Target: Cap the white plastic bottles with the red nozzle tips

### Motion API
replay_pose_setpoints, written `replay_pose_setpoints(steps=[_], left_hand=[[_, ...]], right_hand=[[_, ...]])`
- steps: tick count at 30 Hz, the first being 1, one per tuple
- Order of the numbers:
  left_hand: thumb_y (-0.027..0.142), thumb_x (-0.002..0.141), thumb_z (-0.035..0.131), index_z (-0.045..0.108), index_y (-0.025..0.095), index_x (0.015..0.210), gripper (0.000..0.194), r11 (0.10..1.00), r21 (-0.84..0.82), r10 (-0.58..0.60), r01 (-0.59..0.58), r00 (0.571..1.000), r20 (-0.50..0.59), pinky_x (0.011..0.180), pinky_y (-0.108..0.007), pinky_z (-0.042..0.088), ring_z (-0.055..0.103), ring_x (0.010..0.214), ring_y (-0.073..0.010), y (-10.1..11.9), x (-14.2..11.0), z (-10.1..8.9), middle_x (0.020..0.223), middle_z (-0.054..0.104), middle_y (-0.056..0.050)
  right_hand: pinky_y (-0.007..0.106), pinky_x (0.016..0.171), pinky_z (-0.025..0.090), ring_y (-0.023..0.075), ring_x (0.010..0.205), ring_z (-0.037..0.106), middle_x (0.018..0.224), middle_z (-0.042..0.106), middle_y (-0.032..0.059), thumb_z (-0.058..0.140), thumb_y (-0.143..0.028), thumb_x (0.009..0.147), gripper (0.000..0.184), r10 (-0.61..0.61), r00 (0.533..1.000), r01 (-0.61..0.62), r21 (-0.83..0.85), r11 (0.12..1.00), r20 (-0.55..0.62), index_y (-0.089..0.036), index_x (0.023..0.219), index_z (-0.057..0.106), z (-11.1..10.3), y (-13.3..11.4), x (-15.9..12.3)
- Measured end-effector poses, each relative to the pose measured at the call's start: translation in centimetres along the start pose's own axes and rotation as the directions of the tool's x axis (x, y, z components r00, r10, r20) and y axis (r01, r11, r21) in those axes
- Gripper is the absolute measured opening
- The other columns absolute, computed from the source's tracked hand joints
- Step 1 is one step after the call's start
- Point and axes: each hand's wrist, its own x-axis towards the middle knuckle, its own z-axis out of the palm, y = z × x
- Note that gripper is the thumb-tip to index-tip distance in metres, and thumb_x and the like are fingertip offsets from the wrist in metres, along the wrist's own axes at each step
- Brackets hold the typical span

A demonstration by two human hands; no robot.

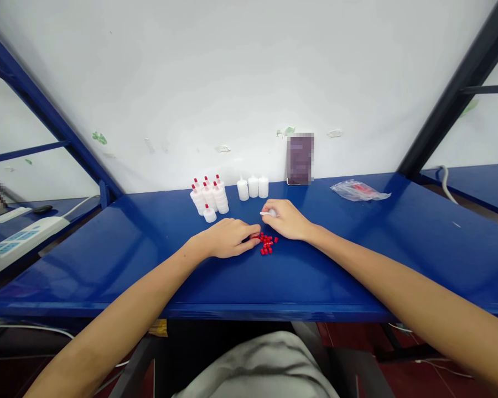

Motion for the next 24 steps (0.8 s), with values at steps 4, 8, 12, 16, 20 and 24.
replay_pose_setpoints(steps=[4,8,12,16,20,24], left_hand=[[0.045,0.101,0.029,0.053,0.021,0.097,0.034,1.0,-0.023,-0.017,0.017,1.0,0.002,0.058,-0.03,0.035,0.062,0.067,-0.0218,-0.4,0.0,0.1,0.077,0.065,-0.005],[0.046,0.102,0.028,0.05,0.021,0.1,0.034,0.989,-0.128,-0.091,0.078,0.991,-0.098,0.059,-0.028,0.035,0.062,0.066,-0.0193,-1.3,0.1,0.3,0.076,0.064,-0.002],[0.045,0.103,0.028,0.05,0.02,0.104,0.033,0.965,-0.229,-0.191,0.124,0.935,-0.299,0.06,-0.027,0.036,0.062,0.067,-0.0173,-1.5,0.4,0.5,0.077,0.065,-0.001],[0.042,0.103,0.031,0.05,0.02,0.103,0.029,0.953,-0.291,-0.199,0.089,0.906,-0.374,0.06,-0.026,0.038,0.063,0.067,-0.0163,-0.9,0.7,0.9,0.08,0.067,0.0],[0.038,0.103,0.033,0.05,0.02,0.104,0.025,0.945,-0.319,-0.192,0.067,0.904,-0.381,0.062,-0.025,0.041,0.065,0.072,-0.0168,-0.4,0.9,1.1,0.085,0.068,-0.001],[0.035,0.103,0.033,0.05,0.019,0.104,0.023,0.951,-0.303,-0.177,0.058,0.908,-0.38,0.064,-0.025,0.043,0.067,0.076,-0.018,-0.4,1.0,1.1,0.088,0.07,-0.003]], right_hand=[[0.029,0.063,0.035,0.0161,0.063,0.052,0.069,0.062,0.001,0.048,-0.029,0.081,0.017,0.031,0.999,-0.031,0.052,0.998,0.013,-0.018,0.078,0.061,0.1,0.2,-0.1],[0.028,0.063,0.033,0.0147,0.064,0.048,0.07,0.058,-0.0005,0.045,-0.03,0.086,0.019,-0.027,0.999,0.024,0.086,0.996,0.028,-0.018,0.079,0.057,0.0,0.2,-0.2],[0.028,0.062,0.032,0.0142,0.062,0.045,0.065,0.051,-0.0012,0.042,-0.03,0.088,0.024,-0.087,0.991,0.066,0.197,0.978,0.102,-0.018,0.07,0.052,0.0,-0.4,-0.3],[0.028,0.062,0.034,0.0137,0.063,0.043,0.066,0.049,-0.0009,0.041,-0.036,0.092,0.03,-0.101,0.99,0.058,0.374,0.926,0.098,-0.018,0.07,0.051,0.2,-0.7,-0.4],[0.027,0.058,0.031,0.0121,0.06,0.039,0.064,0.045,-0.0021,0.044,-0.046,0.094,0.04,-0.08,0.993,0.034,0.451,0.892,0.083,-0.018,0.067,0.052,0.5,-0.8,-0.3],[0.027,0.055,0.03,0.0109,0.057,0.038,0.06,0.045,-0.003,0.047,-0.047,0.093,0.042,-0.077,0.992,0.02,0.487,0.873,0.097,-0.017,0.065,0.054,0.6,-0.9,-0.2]])
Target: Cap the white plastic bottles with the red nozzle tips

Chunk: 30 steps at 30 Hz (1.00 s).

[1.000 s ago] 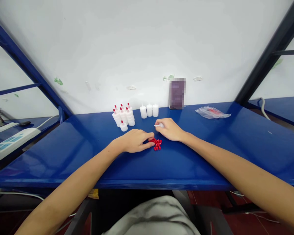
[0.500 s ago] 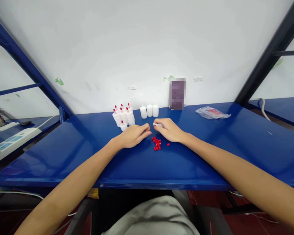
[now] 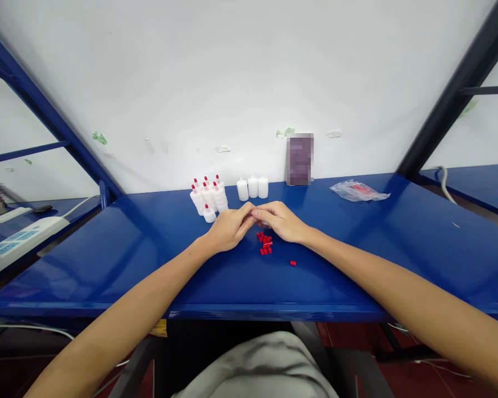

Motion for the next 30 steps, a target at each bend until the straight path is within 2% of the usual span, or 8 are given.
replay_pose_setpoints(steps=[6,12,17,21,23,26,28,30], left_hand=[[0.035,0.101,0.037,0.05,0.019,0.101,0.02,0.999,0.007,0.032,-0.032,0.999,0.007,0.06,-0.025,0.04,0.065,0.07,-0.0176,0.1,0.1,0.1,0.083,0.07,-0.002],[0.028,0.099,0.04,0.051,0.018,0.1,0.015,0.997,-0.045,0.056,-0.056,0.998,0.008,0.06,-0.024,0.039,0.061,0.066,-0.0151,-0.1,0.0,0.5,0.079,0.067,-0.001],[0.027,0.1,0.037,0.052,0.019,0.104,0.017,0.999,-0.018,0.05,-0.049,0.998,0.031,0.062,-0.025,0.039,0.061,0.068,-0.0157,-0.3,0.2,0.1,0.08,0.067,-0.001],[0.039,0.102,0.034,0.054,0.02,0.102,0.028,0.995,0.094,0.032,-0.042,0.994,0.105,0.063,-0.026,0.037,0.059,0.069,-0.0166,-1.2,0.1,-3.4,0.079,0.065,-0.002],[0.041,0.101,0.032,0.056,0.019,0.094,0.034,0.984,0.172,-0.058,0.041,0.994,0.093,0.062,-0.027,0.035,0.056,0.065,-0.0164,-2.1,-0.3,-6.1,0.074,0.063,-0.002],[0.047,0.099,0.033,0.055,0.018,0.076,0.043,0.945,0.262,-0.203,0.194,0.979,0.008,0.057,-0.028,0.03,0.049,0.057,-0.0146,-3.9,-1.4,-9.7,0.064,0.057,-0.002],[0.047,0.097,0.036,0.051,0.018,0.066,0.046,0.926,0.271,-0.268,0.262,0.963,-0.015,0.055,-0.028,0.028,0.045,0.053,-0.0135,-4.8,-2.0,-11.0,0.059,0.054,-0.001],[0.047,0.094,0.041,0.048,0.018,0.06,0.045,0.913,0.265,-0.318,0.31,0.948,-0.013,0.053,-0.028,0.027,0.043,0.051,-0.013,-5.4,-2.3,-11.3,0.056,0.053,-0.001]], right_hand=[[0.026,0.052,0.031,0.0103,0.052,0.038,0.054,0.046,-0.0035,0.051,-0.035,0.085,0.031,0.04,0.999,-0.04,0.007,0.999,0.017,-0.016,0.063,0.061,0.1,-0.5,0.0],[0.026,0.049,0.029,0.01,0.048,0.038,0.049,0.044,-0.0033,0.047,-0.03,0.078,0.029,0.061,0.996,-0.069,-0.123,0.99,-0.063,-0.017,0.052,0.053,0.4,-0.6,0.2],[0.026,0.053,0.031,0.0109,0.051,0.041,0.054,0.047,-0.0031,0.047,-0.036,0.085,0.031,0.008,0.996,-0.026,-0.205,0.978,-0.089,-0.017,0.062,0.055,0.6,-0.5,0.3],[0.027,0.059,0.036,0.0129,0.056,0.049,0.059,0.053,-0.0021,0.041,-0.045,0.094,0.038,-0.049,0.994,0.022,-0.27,0.963,-0.094,-0.017,0.076,0.06,0.2,-0.6,0.0],[0.027,0.058,0.035,0.0132,0.054,0.048,0.057,0.052,-0.0025,0.039,-0.046,0.095,0.041,-0.016,0.994,-0.02,-0.314,0.949,-0.112,-0.017,0.079,0.062,-0.3,-0.6,-0.1],[0.028,0.058,0.035,0.0131,0.055,0.048,0.059,0.055,-0.0016,0.046,-0.044,0.092,0.036,0.021,0.993,-0.063,-0.374,0.925,-0.115,-0.016,0.082,0.066,-1.2,-0.9,-0.3],[0.028,0.059,0.036,0.0135,0.058,0.05,0.064,0.059,0.0,0.05,-0.042,0.09,0.032,0.018,0.995,-0.055,-0.395,0.917,-0.097,-0.017,0.079,0.066,-1.6,-1.1,-0.3],[0.028,0.061,0.037,0.0143,0.061,0.051,0.068,0.062,0.0011,0.051,-0.04,0.089,0.03,0.004,0.998,-0.032,-0.417,0.908,-0.068,-0.017,0.078,0.067,-1.8,-1.2,-0.3]])
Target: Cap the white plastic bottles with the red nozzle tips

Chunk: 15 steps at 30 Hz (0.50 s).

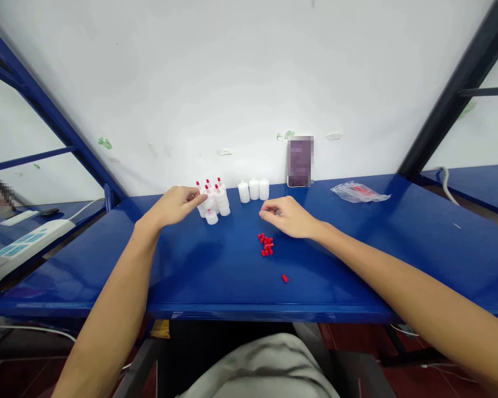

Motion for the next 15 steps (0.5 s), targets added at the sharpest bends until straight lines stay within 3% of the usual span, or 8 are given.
replay_pose_setpoints(steps=[5,8,12,15], left_hand=[[0.047,0.089,0.048,0.053,0.019,0.058,0.042,0.998,0.013,-0.06,0.059,0.997,0.055,0.05,-0.028,0.026,0.046,0.048,-0.0144,-0.2,0.3,1.4,0.053,0.056,-0.002],[0.049,0.089,0.05,0.054,0.019,0.059,0.043,0.998,0.02,-0.064,0.063,0.997,0.052,0.05,-0.028,0.027,0.047,0.049,-0.015,-0.4,0.4,1.9,0.056,0.058,-0.003],[0.053,0.091,0.05,0.054,0.018,0.063,0.045,0.999,0.025,-0.036,0.038,0.996,-0.076,0.053,-0.027,0.028,0.046,0.051,-0.0141,0.0,0.5,1.8,0.058,0.058,-0.003],[0.053,0.093,0.05,0.058,0.017,0.073,0.042,0.995,-0.085,0.033,-0.055,0.971,-0.238,0.055,-0.026,0.032,0.046,0.053,-0.0117,2.0,0.6,2.3,0.06,0.059,0.0]], right_hand=[[0.028,0.059,0.037,0.0141,0.058,0.05,0.062,0.061,-0.0002,0.051,-0.035,0.089,0.027,-0.031,0.996,0.036,-0.06,0.998,0.087,-0.018,0.075,0.066,0.6,0.2,-0.1],[0.029,0.059,0.036,0.014,0.057,0.049,0.062,0.062,0.0002,0.05,-0.038,0.09,0.031,-0.038,0.997,0.041,-0.048,0.998,0.074,-0.018,0.073,0.066,1.1,0.5,-0.1],[0.029,0.058,0.037,0.014,0.057,0.049,0.061,0.06,0.001,0.063,-0.048,0.082,0.033,0.035,0.994,-0.033,0.019,0.999,-0.105,-0.017,0.068,0.065,1.4,0.5,-0.2],[0.028,0.054,0.035,0.0133,0.054,0.046,0.057,0.054,-0.0001,0.068,-0.047,0.076,0.031,0.062,0.961,-0.023,0.148,0.989,-0.27,-0.017,0.068,0.063,1.3,0.5,-0.4]])
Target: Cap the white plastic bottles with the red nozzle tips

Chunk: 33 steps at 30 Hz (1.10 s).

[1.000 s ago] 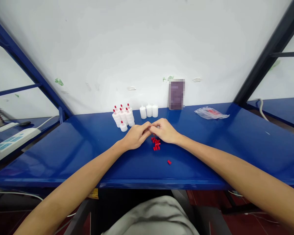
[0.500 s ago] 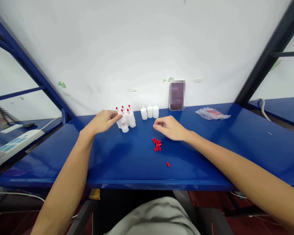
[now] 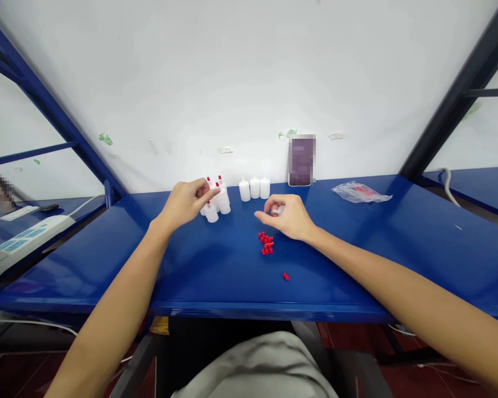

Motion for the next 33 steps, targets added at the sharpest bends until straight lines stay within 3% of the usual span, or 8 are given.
replay_pose_setpoints(steps=[2,5,7,10,16,20,25,33], left_hand=[[0.051,0.091,0.056,0.061,0.017,0.081,0.036,0.982,-0.168,0.085,-0.09,0.996,-0.037,0.057,-0.024,0.036,0.05,0.056,-0.0107,2.0,-0.1,1.3,0.064,0.061,0.0],[0.047,0.087,0.064,0.065,0.016,0.086,0.031,0.877,-0.455,0.125,-0.156,0.987,-0.097,0.058,-0.022,0.042,0.057,0.062,-0.0101,5.0,-0.5,4.2,0.073,0.068,-0.002],[0.045,0.088,0.064,0.068,0.016,0.087,0.03,0.821,-0.557,0.09,-0.126,0.992,-0.091,0.058,-0.022,0.045,0.061,0.064,-0.0107,6.5,-0.8,5.8,0.077,0.071,-0.003],[0.043,0.085,0.067,0.07,0.015,0.086,0.028,0.769,-0.63,0.079,-0.103,0.995,-0.066,0.059,-0.023,0.047,0.062,0.065,-0.0113,7.6,-0.9,7.1,0.079,0.073,-0.005],[0.038,0.085,0.068,0.069,0.015,0.084,0.023,0.803,-0.565,0.151,-0.189,0.982,-0.114,0.062,-0.025,0.046,0.055,0.062,-0.0104,7.2,-1.1,7.1,0.073,0.065,-0.002],[0.027,0.085,0.065,0.067,0.016,0.077,0.014,0.822,-0.521,0.188,-0.229,0.973,-0.132,0.061,-0.023,0.043,0.049,0.062,-0.0095,7.0,-1.2,7.4,0.069,0.055,0.001],[0.016,0.078,0.065,0.068,0.016,0.082,0.005,0.821,-0.515,0.253,-0.246,0.966,-0.059,0.06,-0.022,0.039,0.045,0.058,-0.0085,7.3,-1.4,7.6,0.062,0.048,0.004],[0.021,0.084,0.058,0.066,0.017,0.09,0.012,0.83,-0.516,0.243,-0.211,0.97,-0.005,0.057,-0.023,0.035,0.041,0.055,-0.0089,6.9,-1.9,8.2,0.06,0.045,0.005]], right_hand=[[0.028,0.051,0.035,0.013,0.051,0.045,0.057,0.052,-0.0006,0.059,-0.044,0.081,0.029,0.013,1.0,-0.012,0.18,0.984,-0.004,-0.016,0.074,0.064,0.0,0.0,0.0],[0.027,0.045,0.033,0.0122,0.047,0.045,0.059,0.051,-0.0014,0.05,-0.039,0.084,0.025,0.069,0.984,-0.132,0.415,0.9,0.164,-0.017,0.083,0.062,0.4,0.0,0.1],[0.026,0.044,0.033,0.0118,0.046,0.046,0.059,0.051,-0.0022,0.049,-0.038,0.086,0.023,0.075,0.97,-0.18,0.471,0.863,0.233,-0.018,0.082,0.058,0.9,0.0,0.1],[0.025,0.044,0.033,0.0113,0.044,0.044,0.053,0.047,-0.0031,0.041,-0.048,0.094,0.036,0.049,0.976,-0.148,0.477,0.867,0.214,-0.019,0.075,0.053,1.6,-0.2,0.1],[0.025,0.048,0.037,0.0114,0.047,0.046,0.058,0.05,-0.0018,0.033,-0.06,0.096,0.051,-0.024,0.968,-0.082,0.405,0.911,0.249,-0.018,0.079,0.056,1.7,-0.6,-0.3],[0.026,0.053,0.039,0.0126,0.053,0.048,0.061,0.053,-0.0019,0.041,-0.047,0.096,0.037,-0.089,0.947,-0.004,0.287,0.958,0.31,-0.017,0.085,0.059,1.3,-1.1,-0.4],[0.027,0.06,0.039,0.0145,0.061,0.052,0.069,0.06,0.0005,0.045,-0.022,0.083,0.018,-0.173,0.941,0.137,0.138,0.981,0.292,-0.016,0.08,0.062,0.8,-1.6,-0.3],[0.027,0.056,0.036,0.0137,0.056,0.048,0.063,0.056,-0.0021,0.046,-0.027,0.085,0.013,-0.158,0.947,0.132,0.11,0.985,0.278,-0.019,0.079,0.054,1.0,-1.4,-0.4]])
